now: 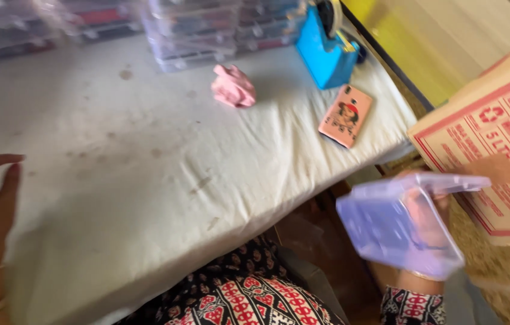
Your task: The person wraps small toiletry items, including toothpaste tubes and a small round object, in clear plastic, places the wrapped bundle into a plastic storage box, closes the lid, and stacks the finished box with a pile of similar boxes on the table.
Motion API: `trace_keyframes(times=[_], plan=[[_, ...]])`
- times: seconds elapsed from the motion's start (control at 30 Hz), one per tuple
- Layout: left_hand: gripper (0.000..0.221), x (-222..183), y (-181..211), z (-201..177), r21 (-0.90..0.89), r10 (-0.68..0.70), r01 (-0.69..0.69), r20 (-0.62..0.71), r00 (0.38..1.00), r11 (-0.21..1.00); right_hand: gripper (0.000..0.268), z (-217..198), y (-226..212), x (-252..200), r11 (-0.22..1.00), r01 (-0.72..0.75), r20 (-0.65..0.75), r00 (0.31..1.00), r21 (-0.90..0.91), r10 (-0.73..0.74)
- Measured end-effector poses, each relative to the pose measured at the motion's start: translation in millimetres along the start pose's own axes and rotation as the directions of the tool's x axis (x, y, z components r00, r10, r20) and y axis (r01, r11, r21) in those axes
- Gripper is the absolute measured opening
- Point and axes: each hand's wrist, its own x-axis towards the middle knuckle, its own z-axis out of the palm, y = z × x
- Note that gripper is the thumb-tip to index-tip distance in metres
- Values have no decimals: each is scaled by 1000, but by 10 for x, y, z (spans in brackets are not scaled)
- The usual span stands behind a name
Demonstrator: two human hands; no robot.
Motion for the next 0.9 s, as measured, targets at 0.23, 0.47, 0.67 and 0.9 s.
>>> trace_keyframes(times=[0.23, 0.47, 0.67, 0.9], plan=[[14, 485, 1234, -569, -23, -15, 14, -50, 999, 1000, 24, 1300, -495, 1392, 793, -63, -200, 977, -606, -75], [12, 575, 1583, -947, -5, -5, 5, -102, 995, 1000, 16, 1770, -35, 2285, 158, 154, 120, 971, -975, -205], [10, 518, 1428, -1335, 33, -52, 51, 28, 998, 998, 45, 2252, 118, 2582, -58, 223, 228, 969, -973, -91], [5, 702, 1188, -1464, 89, -133, 135, -26, 991, 987, 39, 3163, 105, 2611, 176, 482, 448, 871, -858, -202]])
